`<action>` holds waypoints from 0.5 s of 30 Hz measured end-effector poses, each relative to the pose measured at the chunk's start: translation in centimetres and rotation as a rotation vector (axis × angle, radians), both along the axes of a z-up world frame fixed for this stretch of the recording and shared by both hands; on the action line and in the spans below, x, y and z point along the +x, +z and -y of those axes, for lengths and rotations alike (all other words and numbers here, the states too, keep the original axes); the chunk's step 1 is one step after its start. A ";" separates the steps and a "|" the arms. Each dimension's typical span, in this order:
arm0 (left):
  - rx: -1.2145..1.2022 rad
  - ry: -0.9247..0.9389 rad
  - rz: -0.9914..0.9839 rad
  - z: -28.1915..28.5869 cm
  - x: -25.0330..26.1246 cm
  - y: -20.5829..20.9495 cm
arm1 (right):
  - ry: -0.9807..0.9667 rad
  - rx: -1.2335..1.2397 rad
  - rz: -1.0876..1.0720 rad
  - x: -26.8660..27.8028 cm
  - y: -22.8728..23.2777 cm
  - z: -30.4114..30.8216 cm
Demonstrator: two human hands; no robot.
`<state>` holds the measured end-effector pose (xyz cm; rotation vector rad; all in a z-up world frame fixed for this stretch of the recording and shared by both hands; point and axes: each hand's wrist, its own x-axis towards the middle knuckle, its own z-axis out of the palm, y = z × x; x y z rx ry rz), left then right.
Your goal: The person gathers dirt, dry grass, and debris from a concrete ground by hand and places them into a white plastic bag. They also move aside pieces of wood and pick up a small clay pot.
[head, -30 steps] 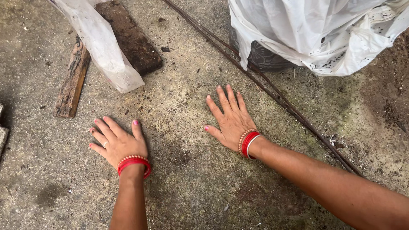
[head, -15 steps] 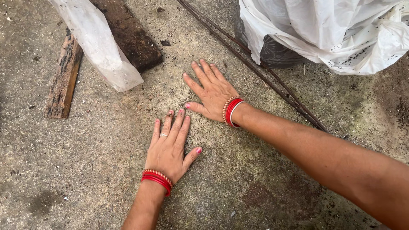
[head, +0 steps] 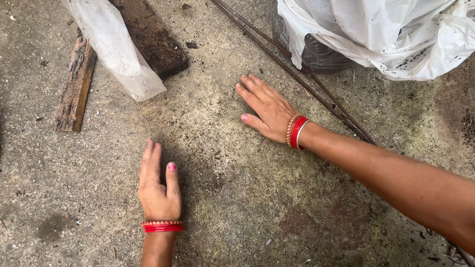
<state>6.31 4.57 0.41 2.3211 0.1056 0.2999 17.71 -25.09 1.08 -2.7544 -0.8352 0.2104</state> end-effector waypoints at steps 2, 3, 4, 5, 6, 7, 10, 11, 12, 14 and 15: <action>0.078 -0.024 0.059 0.8 0.6 -0.3 | -0.064 -0.177 0.031 0.7 0.4 -1.4; 0.115 -0.038 0.092 1.4 1.0 -0.5 | -0.023 -0.226 0.024 0.4 0.7 -2.0; 0.130 -0.043 0.060 2.4 1.1 -0.7 | 0.019 -0.274 0.017 -0.6 1.0 -2.9; 0.150 -0.046 0.026 3.4 1.0 -1.0 | 0.062 -0.317 0.009 -1.8 1.1 -3.9; 0.171 -0.048 -0.007 4.4 0.9 -1.2 | 0.125 -0.277 0.031 -2.6 1.3 -4.7; 0.160 -0.076 -0.005 5.2 0.7 -1.4 | 0.185 -0.239 0.052 -3.5 1.4 -5.2; 0.069 -0.121 0.034 7.7 -0.7 -1.8 | 0.319 -0.093 0.117 -6.7 0.8 -6.1; -0.001 -0.109 0.071 8.5 -1.4 -1.8 | 0.292 -0.015 0.155 -7.7 0.5 -6.1; -0.071 -0.097 0.106 9.1 -1.7 -1.7 | 0.265 0.064 0.193 -8.7 0.3 -6.0; -0.112 -0.063 0.097 9.4 -2.4 -1.2 | 0.266 0.177 0.261 -10.0 -0.1 -5.7; -0.132 -0.043 0.091 9.4 -2.8 -0.9 | 0.295 0.211 0.289 -10.6 -0.2 -5.4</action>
